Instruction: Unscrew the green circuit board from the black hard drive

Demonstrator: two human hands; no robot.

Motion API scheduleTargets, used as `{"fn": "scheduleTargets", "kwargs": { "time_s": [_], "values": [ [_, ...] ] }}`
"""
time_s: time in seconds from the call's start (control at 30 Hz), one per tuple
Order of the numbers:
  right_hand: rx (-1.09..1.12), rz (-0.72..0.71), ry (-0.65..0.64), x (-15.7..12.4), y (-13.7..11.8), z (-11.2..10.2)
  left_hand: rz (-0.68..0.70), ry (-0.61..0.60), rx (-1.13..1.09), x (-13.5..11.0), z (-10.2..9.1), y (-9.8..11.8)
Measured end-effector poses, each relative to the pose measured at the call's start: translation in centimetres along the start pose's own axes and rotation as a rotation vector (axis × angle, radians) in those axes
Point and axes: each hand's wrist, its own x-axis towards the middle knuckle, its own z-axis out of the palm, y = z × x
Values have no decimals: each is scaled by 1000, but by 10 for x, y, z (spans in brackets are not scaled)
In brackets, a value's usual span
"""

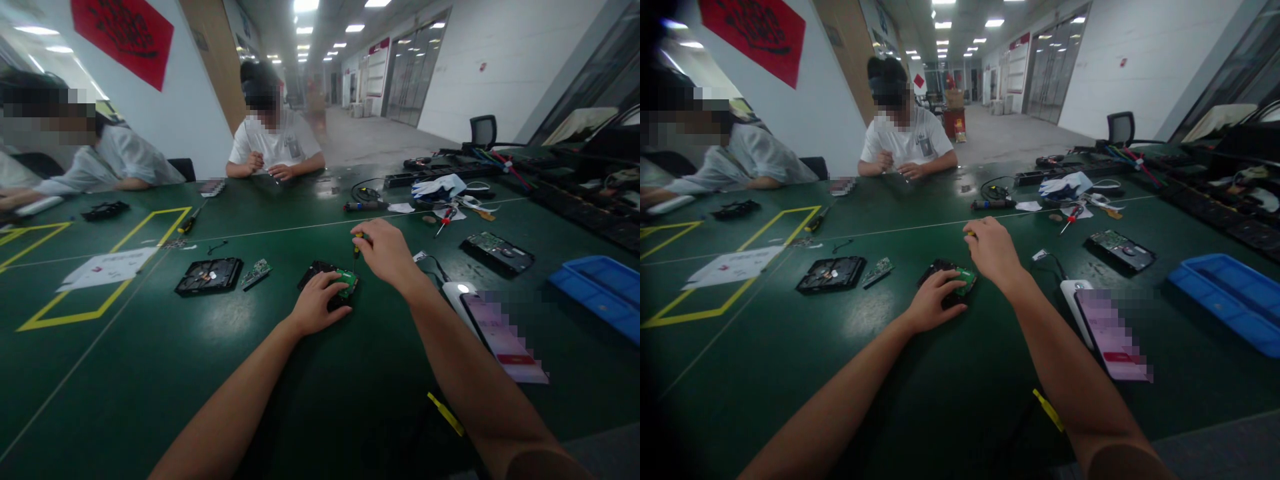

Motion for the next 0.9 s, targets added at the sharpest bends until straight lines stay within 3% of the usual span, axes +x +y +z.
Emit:
{"fn": "scheduleTargets", "kwargs": {
  "time_s": [0.27,0.53,0.9],
  "values": [
    [-95,85,17,-2,0,-1,3,-3,15,1,-3,2],
    [-32,-8,-23,-1,1,2,-7,-3,7,0,0,0],
    [6,4,-26,0,1,0,3,4,8,1,1,0]
  ]
}}
